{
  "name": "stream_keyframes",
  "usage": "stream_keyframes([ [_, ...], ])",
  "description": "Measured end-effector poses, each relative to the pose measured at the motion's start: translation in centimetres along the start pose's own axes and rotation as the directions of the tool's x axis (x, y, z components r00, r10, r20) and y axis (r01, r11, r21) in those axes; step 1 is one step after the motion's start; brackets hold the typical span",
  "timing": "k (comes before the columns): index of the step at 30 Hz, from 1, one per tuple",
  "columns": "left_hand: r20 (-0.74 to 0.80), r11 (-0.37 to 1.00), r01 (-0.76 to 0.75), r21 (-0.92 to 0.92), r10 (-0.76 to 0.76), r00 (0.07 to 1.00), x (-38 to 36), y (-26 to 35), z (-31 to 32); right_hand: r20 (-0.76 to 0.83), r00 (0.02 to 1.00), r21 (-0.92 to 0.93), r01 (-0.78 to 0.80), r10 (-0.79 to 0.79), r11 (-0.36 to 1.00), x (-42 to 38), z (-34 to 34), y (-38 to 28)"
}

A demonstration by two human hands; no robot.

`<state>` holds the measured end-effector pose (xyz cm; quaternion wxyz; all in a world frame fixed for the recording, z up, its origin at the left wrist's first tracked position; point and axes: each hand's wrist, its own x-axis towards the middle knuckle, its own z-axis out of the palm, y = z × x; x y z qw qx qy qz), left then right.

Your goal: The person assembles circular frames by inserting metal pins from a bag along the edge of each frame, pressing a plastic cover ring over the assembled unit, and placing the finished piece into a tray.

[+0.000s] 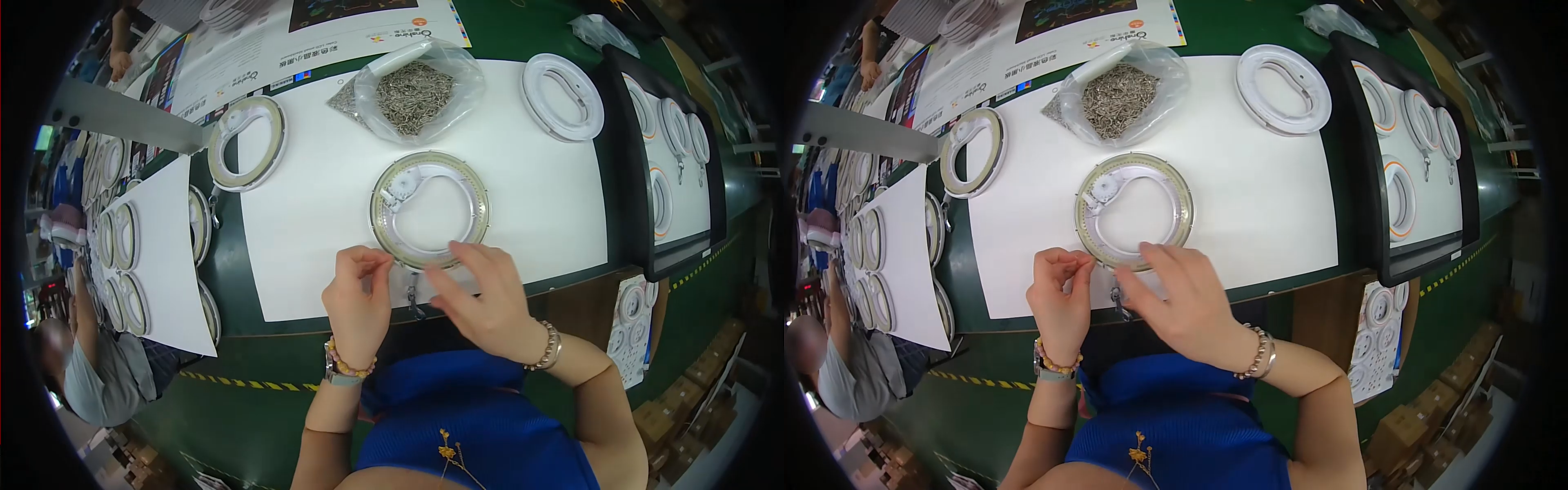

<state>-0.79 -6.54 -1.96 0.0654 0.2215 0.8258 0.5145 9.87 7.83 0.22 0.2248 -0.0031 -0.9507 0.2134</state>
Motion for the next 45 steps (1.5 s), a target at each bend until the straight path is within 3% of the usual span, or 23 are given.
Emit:
stream_keyframes([
  [8,-0.007,0.999,-0.008,0.040,0.009,1.000,-0.1,-0.1,0.0,0.206,0.978,-0.040,-0.026,0.034,0.999,-0.6,1.2,-0.7],
  [20,0.029,0.988,-0.062,0.144,0.058,0.998,0.3,0.9,-0.2,0.208,0.977,-0.100,-0.035,0.056,0.994,-0.3,1.7,-0.8],
  [29,0.158,0.966,-0.111,0.235,0.075,0.985,1.4,1.5,-0.9,0.270,0.960,-0.116,-0.047,0.077,0.992,0.2,1.4,-0.9],
  [35,0.108,0.979,-0.022,0.201,0.000,0.994,1.3,2.0,-0.9,0.188,0.979,-0.075,-0.066,0.079,0.995,0.8,-0.4,-0.2],
  [39,0.093,0.972,-0.027,0.234,0.005,0.996,1.4,2.0,-1.5,-0.184,0.977,-0.315,-0.162,0.107,0.935,3.8,-1.5,7.0],
  [41,0.075,0.965,-0.019,0.263,-0.001,0.997,1.6,2.4,-2.2,-0.312,0.946,-0.488,-0.239,0.089,0.839,6.4,-1.9,11.5],
  [44,-0.078,0.975,-0.084,0.205,0.102,0.992,2.3,2.2,-2.9,-0.035,0.906,-0.584,-0.362,0.422,0.727,7.8,-1.7,15.7],
  [45,-0.093,0.989,-0.042,0.140,0.056,0.994,2.5,2.3,-3.3,-0.055,0.912,-0.601,-0.355,0.406,0.716,8.0,-2.0,15.2],
])
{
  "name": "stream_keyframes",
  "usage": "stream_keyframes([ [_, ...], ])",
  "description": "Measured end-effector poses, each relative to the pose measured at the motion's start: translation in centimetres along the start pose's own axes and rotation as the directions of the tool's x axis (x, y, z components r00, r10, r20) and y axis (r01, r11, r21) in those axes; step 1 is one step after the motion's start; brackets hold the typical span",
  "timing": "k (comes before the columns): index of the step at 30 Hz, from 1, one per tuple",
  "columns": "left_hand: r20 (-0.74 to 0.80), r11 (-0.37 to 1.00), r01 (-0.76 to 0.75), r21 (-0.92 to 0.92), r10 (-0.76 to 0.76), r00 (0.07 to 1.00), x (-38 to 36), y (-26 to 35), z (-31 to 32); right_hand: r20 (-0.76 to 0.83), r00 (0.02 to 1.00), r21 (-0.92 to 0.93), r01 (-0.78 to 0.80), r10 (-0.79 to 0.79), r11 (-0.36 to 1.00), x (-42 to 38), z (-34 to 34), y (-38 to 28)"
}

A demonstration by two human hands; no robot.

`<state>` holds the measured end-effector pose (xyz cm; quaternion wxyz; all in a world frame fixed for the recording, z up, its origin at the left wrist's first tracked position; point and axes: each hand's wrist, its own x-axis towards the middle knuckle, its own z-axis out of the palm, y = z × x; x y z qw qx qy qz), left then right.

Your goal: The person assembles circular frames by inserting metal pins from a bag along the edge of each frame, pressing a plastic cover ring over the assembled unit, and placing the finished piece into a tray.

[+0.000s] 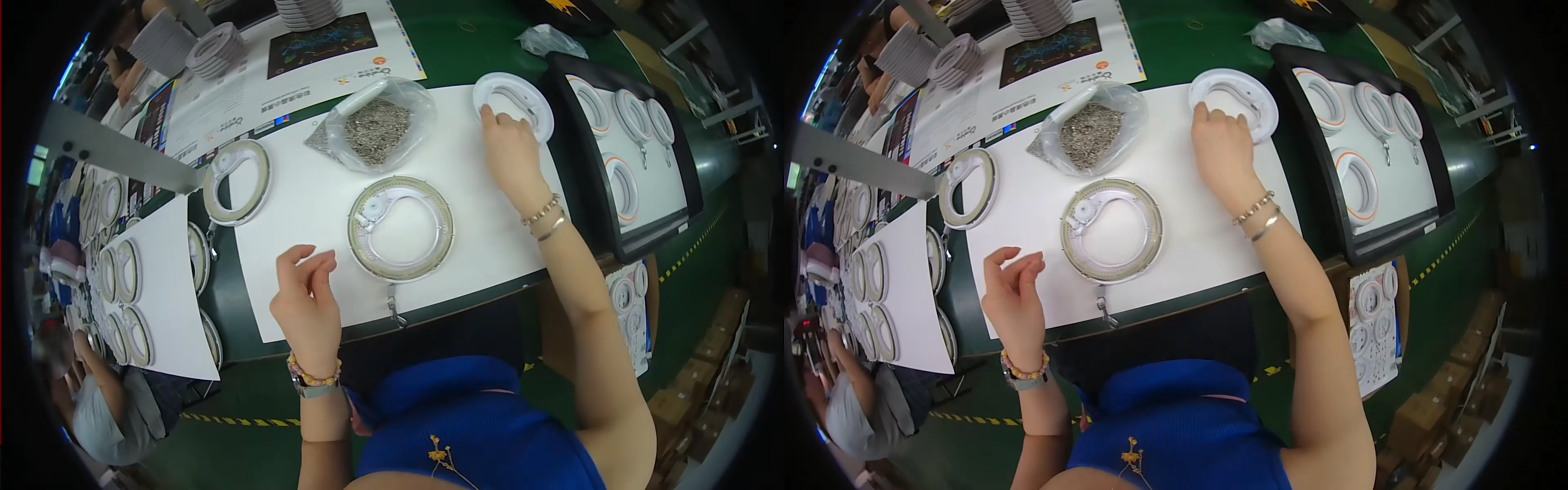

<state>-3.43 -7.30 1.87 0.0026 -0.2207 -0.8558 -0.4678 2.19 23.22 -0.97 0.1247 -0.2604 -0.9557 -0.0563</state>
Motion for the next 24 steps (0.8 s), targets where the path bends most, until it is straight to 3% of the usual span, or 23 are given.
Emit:
stream_keyframes([
  [2,-0.015,0.988,-0.010,-0.154,0.008,1.000,0.8,0.6,-0.3,-0.048,0.999,-0.039,0.020,-0.022,0.999,-0.6,-2.2,-1.2],
  [3,-0.019,0.974,-0.011,-0.227,0.006,1.000,1.0,0.7,-0.3,-0.121,0.992,0.166,0.058,-0.038,0.984,-1.4,-3.8,-2.2],
  [4,0.075,0.952,0.030,-0.304,-0.008,0.997,1.2,0.3,-0.2,-0.190,0.981,0.362,0.101,-0.032,0.927,-2.4,-5.5,-3.3],
  [5,0.116,0.883,0.107,-0.457,-0.060,0.991,1.4,0.8,0.3,-0.224,0.975,0.597,0.148,-0.014,0.788,-3.4,-6.8,-4.3],
  [6,0.168,0.784,0.180,-0.594,-0.098,0.981,1.5,1.9,1.3,-0.250,0.968,0.783,0.190,0.021,0.592,-4.3,-8.0,-5.4],
  [7,0.236,0.673,0.256,-0.694,-0.124,0.964,1.6,2.7,1.7,-0.128,0.989,0.947,0.102,0.068,0.303,-5.5,-9.2,-6.6],
  [8,0.302,0.545,0.333,-0.770,-0.149,0.942,1.7,3.5,2.0,0.000,0.997,1.000,0.001,0.074,-0.018,-6.5,-10.4,-7.8],
  [9,0.379,0.421,0.411,-0.809,-0.162,0.911,1.9,4.3,2.0,0.122,0.992,0.937,-0.102,0.041,-0.334,-7.0,-10.9,-8.5],
  [10,0.457,0.287,0.486,-0.825,-0.164,0.874,2.0,4.7,2.0,0.113,0.992,0.944,-0.090,0.056,-0.319,-7.1,-10.5,-8.6],
  [12,0.461,0.473,0.471,-0.744,-0.147,0.875,2.7,3.7,1.5,0.094,0.992,0.956,-0.067,0.080,-0.287,-7.3,-9.0,-8.7],
  [14,0.438,0.703,0.407,-0.582,-0.151,0.886,3.1,3.1,1.5,0.215,0.971,0.976,-0.217,0.109,0.011,-6.6,-8.2,-7.9],
  [16,0.387,0.911,0.287,-0.296,-0.161,0.908,3.2,2.7,1.8,0.321,0.939,0.915,-0.342,0.123,0.216,-6.1,-7.6,-7.6],
  [18,0.320,0.984,0.167,-0.067,-0.137,0.937,3.3,2.3,2.2,0.425,0.899,0.838,-0.434,0.104,0.330,-6.0,-7.0,-7.7],
  [21,0.269,0.979,0.042,0.199,-0.096,0.958,3.3,1.1,3.0,0.137,0.985,0.760,-0.174,0.108,0.626,-6.9,-4.0,-7.6],
  [24,0.291,0.944,-0.034,0.327,-0.066,0.954,3.2,0.5,3.3,0.056,0.991,0.698,-0.124,0.119,0.706,-7.4,-3.6,-7.9],
])
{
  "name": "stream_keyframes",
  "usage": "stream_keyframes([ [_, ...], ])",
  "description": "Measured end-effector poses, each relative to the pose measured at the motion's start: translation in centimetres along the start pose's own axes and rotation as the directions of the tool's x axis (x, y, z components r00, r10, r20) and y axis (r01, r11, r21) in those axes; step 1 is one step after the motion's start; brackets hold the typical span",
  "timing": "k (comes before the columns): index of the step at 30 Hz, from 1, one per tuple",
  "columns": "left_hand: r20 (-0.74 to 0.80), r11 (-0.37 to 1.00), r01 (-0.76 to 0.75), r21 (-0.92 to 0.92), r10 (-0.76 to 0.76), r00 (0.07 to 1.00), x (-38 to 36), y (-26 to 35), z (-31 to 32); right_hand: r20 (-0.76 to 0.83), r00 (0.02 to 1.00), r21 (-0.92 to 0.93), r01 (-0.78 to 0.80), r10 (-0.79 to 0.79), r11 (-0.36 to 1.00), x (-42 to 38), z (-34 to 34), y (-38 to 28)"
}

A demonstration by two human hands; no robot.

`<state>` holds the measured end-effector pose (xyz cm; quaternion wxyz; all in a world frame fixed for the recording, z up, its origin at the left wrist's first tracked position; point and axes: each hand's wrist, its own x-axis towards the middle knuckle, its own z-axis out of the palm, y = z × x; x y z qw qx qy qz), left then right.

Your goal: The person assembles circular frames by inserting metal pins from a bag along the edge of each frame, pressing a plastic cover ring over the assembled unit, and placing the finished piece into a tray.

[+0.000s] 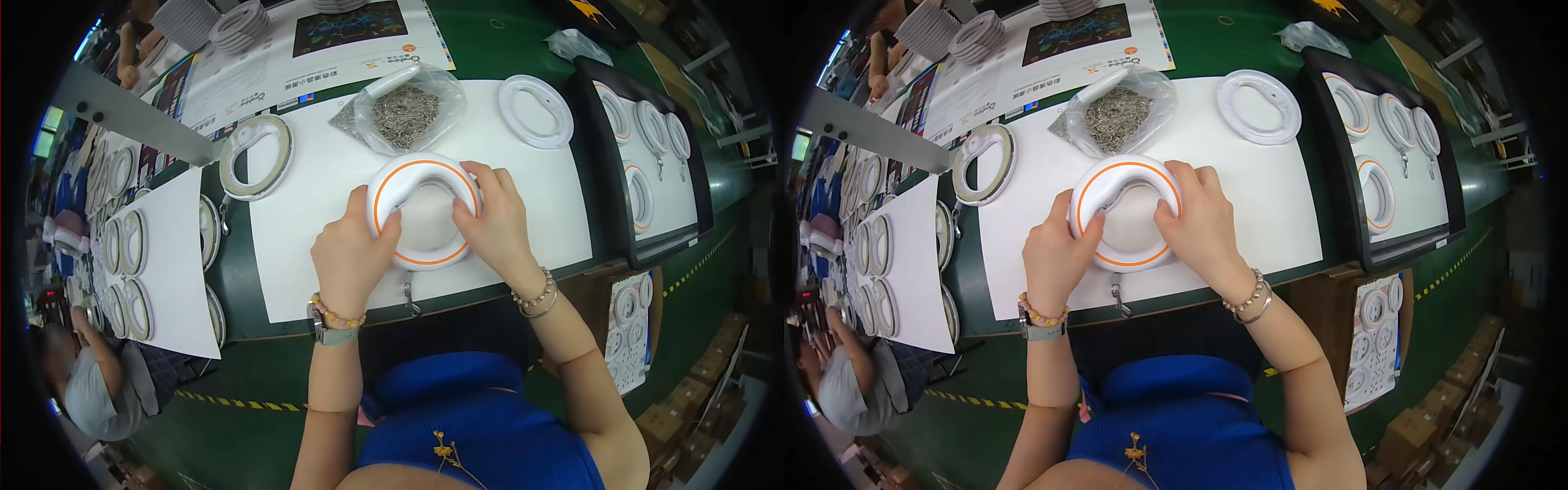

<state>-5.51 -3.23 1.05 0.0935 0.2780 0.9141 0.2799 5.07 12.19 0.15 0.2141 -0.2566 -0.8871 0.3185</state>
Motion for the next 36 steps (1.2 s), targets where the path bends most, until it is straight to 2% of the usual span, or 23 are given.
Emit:
stream_keyframes([
  [5,-0.010,0.996,-0.015,0.083,0.016,1.000,0.0,-0.6,0.9,0.028,0.999,-0.020,-0.028,0.029,0.999,-0.2,0.3,0.3],
  [23,-0.045,0.997,-0.060,0.048,0.062,0.997,-0.1,-0.8,1.4,0.001,1.000,-0.019,-0.004,0.004,1.000,-0.2,0.9,0.9],
  [32,-0.015,0.994,-0.030,0.104,0.031,0.999,-0.1,-0.4,1.3,-0.009,1.000,-0.021,0.011,-0.011,1.000,-0.3,1.0,1.1],
  [36,-0.012,0.997,-0.025,0.069,0.025,1.000,-0.1,-0.6,1.2,-0.007,1.000,-0.018,0.010,-0.010,1.000,-0.3,1.0,1.1],
])
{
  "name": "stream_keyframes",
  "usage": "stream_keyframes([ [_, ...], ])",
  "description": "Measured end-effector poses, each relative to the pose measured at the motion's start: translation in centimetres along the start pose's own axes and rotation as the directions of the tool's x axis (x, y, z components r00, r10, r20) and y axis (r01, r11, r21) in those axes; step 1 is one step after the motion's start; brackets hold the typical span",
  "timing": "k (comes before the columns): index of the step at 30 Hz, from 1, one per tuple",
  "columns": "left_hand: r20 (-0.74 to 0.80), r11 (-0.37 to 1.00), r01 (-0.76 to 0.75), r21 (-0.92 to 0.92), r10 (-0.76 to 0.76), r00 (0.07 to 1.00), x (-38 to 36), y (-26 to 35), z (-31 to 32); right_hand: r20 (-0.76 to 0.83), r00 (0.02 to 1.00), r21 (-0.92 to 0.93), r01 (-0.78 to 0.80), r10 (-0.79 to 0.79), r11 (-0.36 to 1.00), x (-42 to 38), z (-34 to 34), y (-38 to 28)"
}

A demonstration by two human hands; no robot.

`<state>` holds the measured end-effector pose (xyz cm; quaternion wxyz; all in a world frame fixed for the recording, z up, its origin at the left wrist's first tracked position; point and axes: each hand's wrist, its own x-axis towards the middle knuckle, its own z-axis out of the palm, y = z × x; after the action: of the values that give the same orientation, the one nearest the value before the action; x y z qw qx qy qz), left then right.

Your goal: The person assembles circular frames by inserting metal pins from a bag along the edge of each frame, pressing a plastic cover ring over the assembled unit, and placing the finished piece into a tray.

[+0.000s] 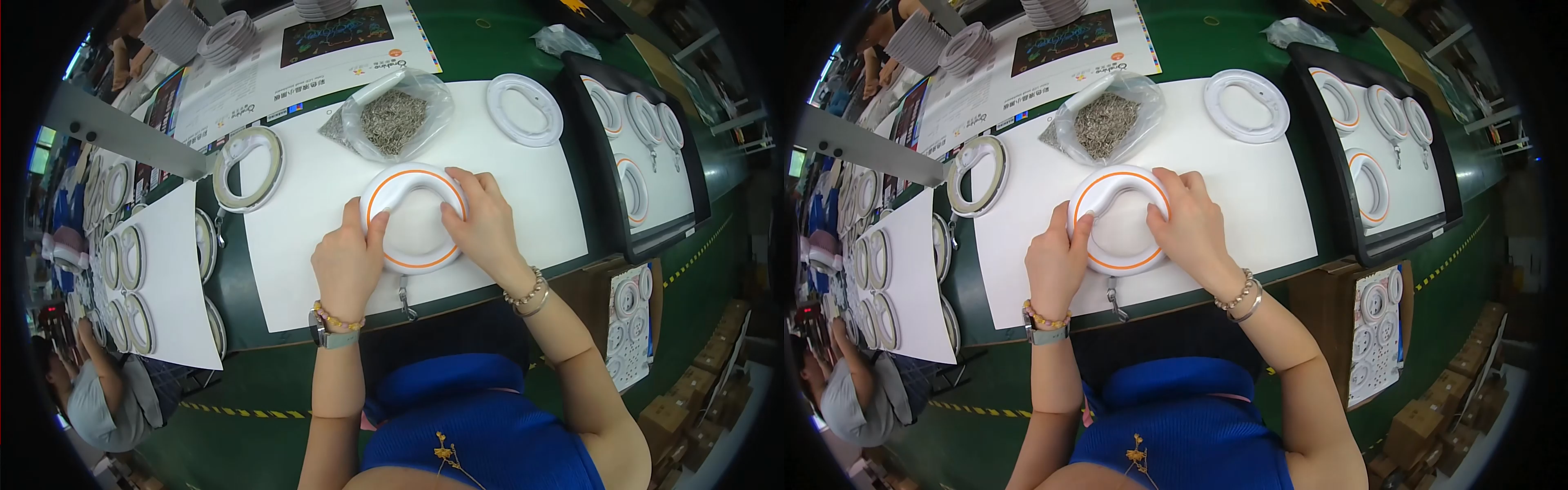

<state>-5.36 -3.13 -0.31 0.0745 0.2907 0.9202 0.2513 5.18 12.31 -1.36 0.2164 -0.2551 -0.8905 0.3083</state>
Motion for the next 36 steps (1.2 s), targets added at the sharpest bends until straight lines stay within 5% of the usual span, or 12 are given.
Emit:
stream_keyframes([
  [20,0.019,0.984,0.110,-0.142,-0.108,0.994,-0.1,-0.4,0.2,-0.003,0.999,-0.024,-0.046,0.046,0.999,-0.5,0.2,-0.1],
  [26,0.043,0.947,0.089,-0.308,-0.080,0.996,-0.3,-1.4,0.6,-0.017,0.999,0.008,-0.034,0.034,0.999,-0.3,0.1,0.1],
  [36,-0.001,0.974,0.077,-0.215,-0.079,0.997,-1.4,-0.1,0.8,-0.017,0.997,-0.002,0.078,-0.078,0.997,0.3,-0.2,1.2],
])
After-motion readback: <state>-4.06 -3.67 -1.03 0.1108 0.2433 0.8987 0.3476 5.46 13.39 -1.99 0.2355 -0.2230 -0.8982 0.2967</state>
